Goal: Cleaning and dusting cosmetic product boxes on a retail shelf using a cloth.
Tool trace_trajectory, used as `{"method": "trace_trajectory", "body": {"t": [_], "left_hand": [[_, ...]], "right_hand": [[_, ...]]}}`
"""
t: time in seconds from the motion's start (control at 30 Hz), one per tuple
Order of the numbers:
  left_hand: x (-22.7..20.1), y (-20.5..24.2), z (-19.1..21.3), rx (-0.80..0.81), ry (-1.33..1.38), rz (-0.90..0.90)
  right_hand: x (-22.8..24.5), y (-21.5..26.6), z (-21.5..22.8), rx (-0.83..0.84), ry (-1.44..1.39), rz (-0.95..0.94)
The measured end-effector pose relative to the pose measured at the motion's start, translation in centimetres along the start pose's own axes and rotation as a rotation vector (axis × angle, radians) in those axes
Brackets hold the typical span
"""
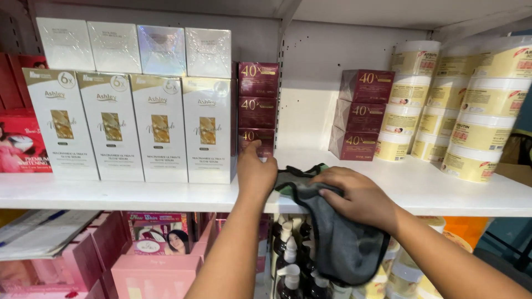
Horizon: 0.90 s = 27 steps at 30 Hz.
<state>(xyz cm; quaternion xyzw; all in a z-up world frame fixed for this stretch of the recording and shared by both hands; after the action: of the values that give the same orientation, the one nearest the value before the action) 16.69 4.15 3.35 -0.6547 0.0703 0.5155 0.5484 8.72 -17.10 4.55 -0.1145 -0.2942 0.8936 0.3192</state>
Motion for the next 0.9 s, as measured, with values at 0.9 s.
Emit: {"method": "trace_trajectory", "body": {"t": [0.9], "left_hand": [[-0.4, 0.3, -2.3, 0.131, -0.018, -0.053]], "right_hand": [[5.3, -1.5, -0.9, -0.132, -0.031, -0.232]]}}
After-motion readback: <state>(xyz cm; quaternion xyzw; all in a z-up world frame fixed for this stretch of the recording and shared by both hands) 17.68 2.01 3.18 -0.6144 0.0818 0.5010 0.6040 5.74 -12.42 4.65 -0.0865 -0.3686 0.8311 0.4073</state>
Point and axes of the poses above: each hand's wrist, its own y-axis away from the middle knuckle, its own z-axis out of the back of the hand, x = y × z, the point moved 10 cm from there along -y, towards the middle knuckle, and after that the axes turned 2 degrees about z, right-handed, at the moved point
